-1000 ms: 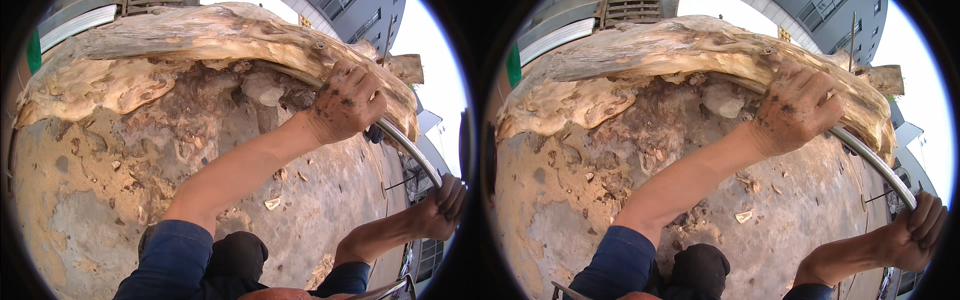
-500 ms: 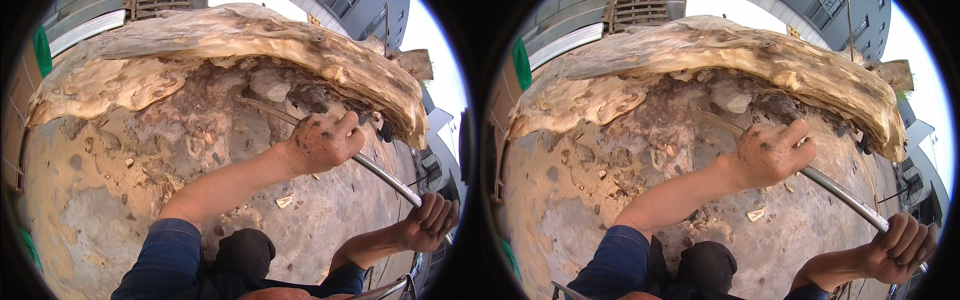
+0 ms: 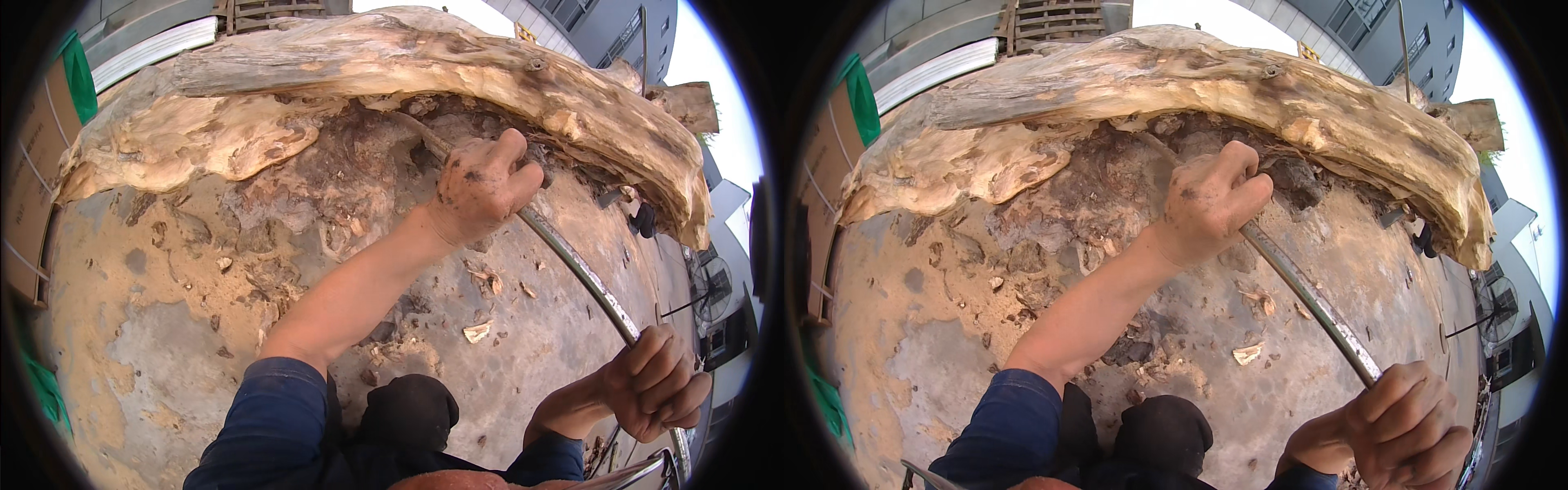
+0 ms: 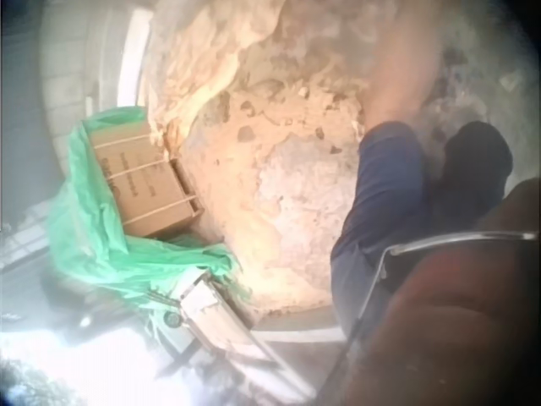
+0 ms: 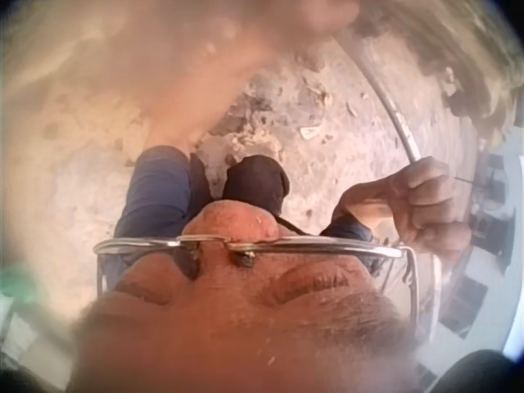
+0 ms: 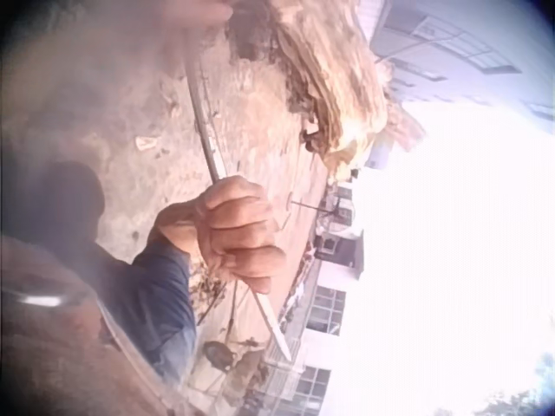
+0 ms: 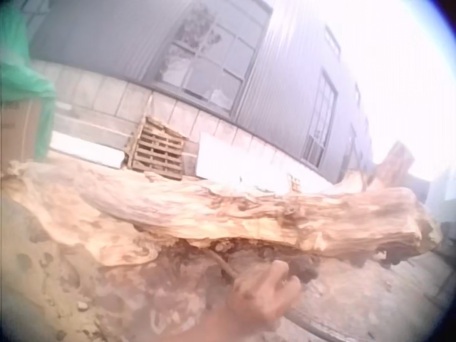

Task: The person uses a metal rod to scrape and pry away material from a large, irregular piece of wood. They repeatedly insert the rod into crevices and pull out debris, working on the same section throughout the clip.

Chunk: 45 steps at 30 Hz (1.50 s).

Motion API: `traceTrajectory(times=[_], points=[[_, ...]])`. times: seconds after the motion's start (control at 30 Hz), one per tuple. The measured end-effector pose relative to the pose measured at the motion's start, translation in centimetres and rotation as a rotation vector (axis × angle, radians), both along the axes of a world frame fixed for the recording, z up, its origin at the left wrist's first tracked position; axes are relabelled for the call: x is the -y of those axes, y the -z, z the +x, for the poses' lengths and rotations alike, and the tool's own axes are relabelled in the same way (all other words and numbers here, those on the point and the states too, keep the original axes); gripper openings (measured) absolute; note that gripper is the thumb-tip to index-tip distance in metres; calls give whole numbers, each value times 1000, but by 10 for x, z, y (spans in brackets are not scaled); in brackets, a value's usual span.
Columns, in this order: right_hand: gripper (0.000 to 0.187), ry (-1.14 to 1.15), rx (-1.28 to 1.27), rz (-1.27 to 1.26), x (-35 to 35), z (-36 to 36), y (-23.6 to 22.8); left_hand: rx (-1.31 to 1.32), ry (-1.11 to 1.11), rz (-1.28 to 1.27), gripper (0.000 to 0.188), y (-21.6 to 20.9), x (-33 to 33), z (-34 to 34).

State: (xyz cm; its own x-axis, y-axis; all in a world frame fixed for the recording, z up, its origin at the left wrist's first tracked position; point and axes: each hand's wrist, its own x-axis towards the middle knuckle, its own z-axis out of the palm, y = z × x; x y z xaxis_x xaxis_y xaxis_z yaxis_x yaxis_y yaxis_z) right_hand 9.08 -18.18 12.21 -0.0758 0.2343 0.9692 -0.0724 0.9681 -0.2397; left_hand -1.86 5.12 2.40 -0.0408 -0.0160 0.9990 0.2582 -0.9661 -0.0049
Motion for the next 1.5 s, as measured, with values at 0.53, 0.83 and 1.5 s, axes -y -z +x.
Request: traceTrajectory(times=[0.53,0.83,1.5], points=[[30,100,12,23,33,21,22,-114,53,95,19,-6,23,7],[38,184,-160,-122,38,45,70,-304,39,-40,19,47,33,11],[32,309,-324,-569,93,84,165,-537,20,-70,21,102,62,-3]])
